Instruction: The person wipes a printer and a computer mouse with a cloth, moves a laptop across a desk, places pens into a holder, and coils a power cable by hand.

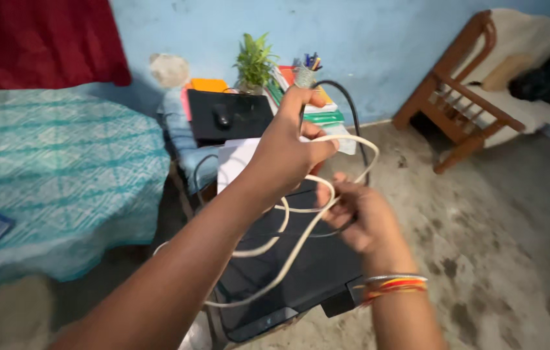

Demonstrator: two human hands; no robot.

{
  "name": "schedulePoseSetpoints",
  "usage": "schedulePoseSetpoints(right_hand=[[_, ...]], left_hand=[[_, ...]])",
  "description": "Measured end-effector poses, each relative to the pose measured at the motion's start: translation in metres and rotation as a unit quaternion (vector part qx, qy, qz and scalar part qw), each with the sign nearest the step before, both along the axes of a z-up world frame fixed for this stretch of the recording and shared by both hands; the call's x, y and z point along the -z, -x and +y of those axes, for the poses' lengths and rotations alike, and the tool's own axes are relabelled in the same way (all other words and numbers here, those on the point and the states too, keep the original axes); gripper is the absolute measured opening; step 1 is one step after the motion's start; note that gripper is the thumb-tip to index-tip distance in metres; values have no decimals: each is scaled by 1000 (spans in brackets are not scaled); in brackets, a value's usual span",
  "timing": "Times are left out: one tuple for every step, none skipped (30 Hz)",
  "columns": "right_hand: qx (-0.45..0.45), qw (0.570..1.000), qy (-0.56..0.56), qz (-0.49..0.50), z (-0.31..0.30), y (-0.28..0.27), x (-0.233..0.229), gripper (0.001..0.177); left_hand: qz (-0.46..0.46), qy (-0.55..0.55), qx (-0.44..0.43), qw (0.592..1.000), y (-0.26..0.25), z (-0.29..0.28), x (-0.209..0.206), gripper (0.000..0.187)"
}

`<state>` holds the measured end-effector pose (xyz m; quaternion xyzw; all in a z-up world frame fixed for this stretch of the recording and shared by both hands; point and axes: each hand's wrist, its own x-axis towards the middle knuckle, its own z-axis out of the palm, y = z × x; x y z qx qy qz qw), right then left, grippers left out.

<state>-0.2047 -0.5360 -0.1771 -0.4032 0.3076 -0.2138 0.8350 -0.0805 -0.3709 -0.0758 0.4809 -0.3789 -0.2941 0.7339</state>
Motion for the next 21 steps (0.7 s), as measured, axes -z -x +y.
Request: schedulePoseSetpoints(right_hand=[[-47,999,13,-14,11,-4,7,11],[-95,995,27,-27,22,-9,13,12],[-141,988,41,-35,34,-3,18,16],[-161,984,42,-63,48,7,22,17],[-185,977,48,-97,61,9,21,21],[-210,967,52,-132,73,10,15,27],[-229,963,29,-138,84,13,10,27],[-247,958,5,-143,95,17,2,27],[-263,954,-24,-143,107,22,-2,27],[-278,950,-39,-135,119,25,-7,29],[-288,947,-53,-131,131,25,-11,33],[-299,943,-68,-126,141,24,-13,38],[-270,953,-73,-113,148,23,-9,35],[-241,962,-78,-99,152,21,-3,32],[-213,970,-85,-84,151,19,3,30],[-231,966,-67,-98,146,15,7,30],[-251,960,-52,-110,143,12,12,33],[-270,954,-38,-123,140,12,16,36],[-257,959,-66,-98,138,9,16,34],[-243,963,-92,-72,133,8,15,33],[-225,966,-119,-47,125,5,12,33]], left_hand=[[-16,16,2,1000,6,1,-2,58],[-40,22,-16,999,12,3,-4,59],[-58,29,-34,997,21,4,-4,59],[-76,35,-52,995,32,6,-2,60],[-72,26,-68,995,39,8,-3,59],[-68,18,-84,994,48,11,-3,59],[-61,5,-100,993,57,15,-2,58],[-87,28,-126,988,62,17,-4,60],[-109,46,-150,982,66,20,-4,61],[-132,62,-173,974,70,23,-4,63],[-135,32,-199,970,73,27,-5,64],[-138,2,-225,965,76,31,-6,65],[-138,-25,-246,959,78,30,-5,66],[-149,-47,-258,953,77,28,-3,65],[-158,-72,-270,947,75,26,2,64],[-166,-98,-282,940,73,24,9,63],[-197,-84,-296,931,71,22,19,61],[-227,-71,-309,921,69,19,31,59],[-265,-59,-325,906,59,20,42,56],[-282,-83,-333,896,53,24,57,57],[-299,-107,-337,886,51,28,75,59]])
